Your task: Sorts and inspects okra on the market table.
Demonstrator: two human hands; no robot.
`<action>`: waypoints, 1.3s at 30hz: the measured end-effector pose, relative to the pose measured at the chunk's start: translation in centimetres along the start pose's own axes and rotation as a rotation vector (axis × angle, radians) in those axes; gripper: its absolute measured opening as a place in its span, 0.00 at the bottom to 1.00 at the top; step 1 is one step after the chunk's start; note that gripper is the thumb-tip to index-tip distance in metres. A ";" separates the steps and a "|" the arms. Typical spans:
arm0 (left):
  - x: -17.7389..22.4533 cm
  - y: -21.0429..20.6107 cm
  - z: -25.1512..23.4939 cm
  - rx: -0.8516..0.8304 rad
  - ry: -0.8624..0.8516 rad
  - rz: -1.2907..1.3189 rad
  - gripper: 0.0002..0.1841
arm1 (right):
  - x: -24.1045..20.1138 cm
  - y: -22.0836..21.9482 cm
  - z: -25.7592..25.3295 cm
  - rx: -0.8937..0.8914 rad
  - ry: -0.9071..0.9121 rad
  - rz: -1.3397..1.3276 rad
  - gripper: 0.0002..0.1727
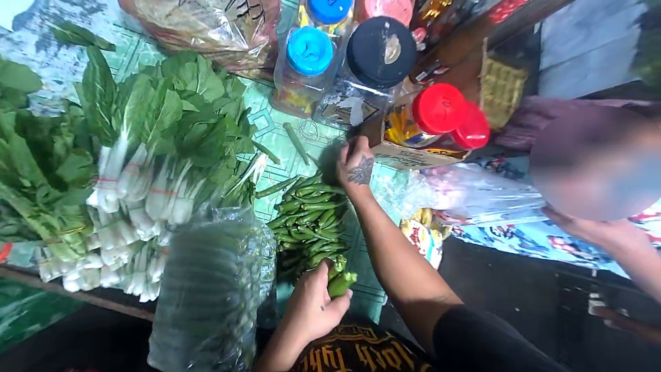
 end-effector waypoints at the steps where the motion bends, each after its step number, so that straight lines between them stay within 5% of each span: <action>1: 0.0 0.0 0.0 -0.003 0.011 -0.002 0.26 | 0.3 0.1 0.1 0.032 -0.008 -0.139 0.13; 7: -0.8 0.3 0.2 0.010 0.041 -0.012 0.27 | 0.4 0.6 -0.3 -0.112 -0.122 -0.943 0.03; 16: -0.5 -0.4 0.4 -0.046 0.043 -0.013 0.29 | 0.6 1.8 1.2 -0.255 -0.293 -1.137 0.03; 22: -1.4 -0.1 0.8 -0.028 0.048 0.021 0.30 | -0.3 2.0 2.2 -0.419 -0.217 -1.487 0.19; 26: 0.1 1.0 0.9 0.087 0.022 0.089 0.33 | -1.8 4.6 2.6 -0.538 0.134 -1.251 0.34; 30: 1.2 1.6 1.6 0.250 -0.082 0.194 0.29 | -5.5 11.3 7.5 -0.716 0.697 -0.574 0.61; 35: 3.4 0.2 2.9 0.184 -0.214 0.013 0.25 | -8.2 16.7 15.2 -0.915 0.940 -0.264 0.59; 39: 5.0 -1.0 4.8 0.229 -0.315 -0.088 0.23 | -6.2 18.1 17.9 -0.872 0.963 -0.188 0.57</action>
Point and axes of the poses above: each hand's wrist, its own z-axis away from the middle knuckle, its own y-axis out of the back of the hand, x = y × z, the point moved 6 cm from there along -z, towards the middle knuckle, and after that the axes turned 1 degree about y, right-handed, at the moved point
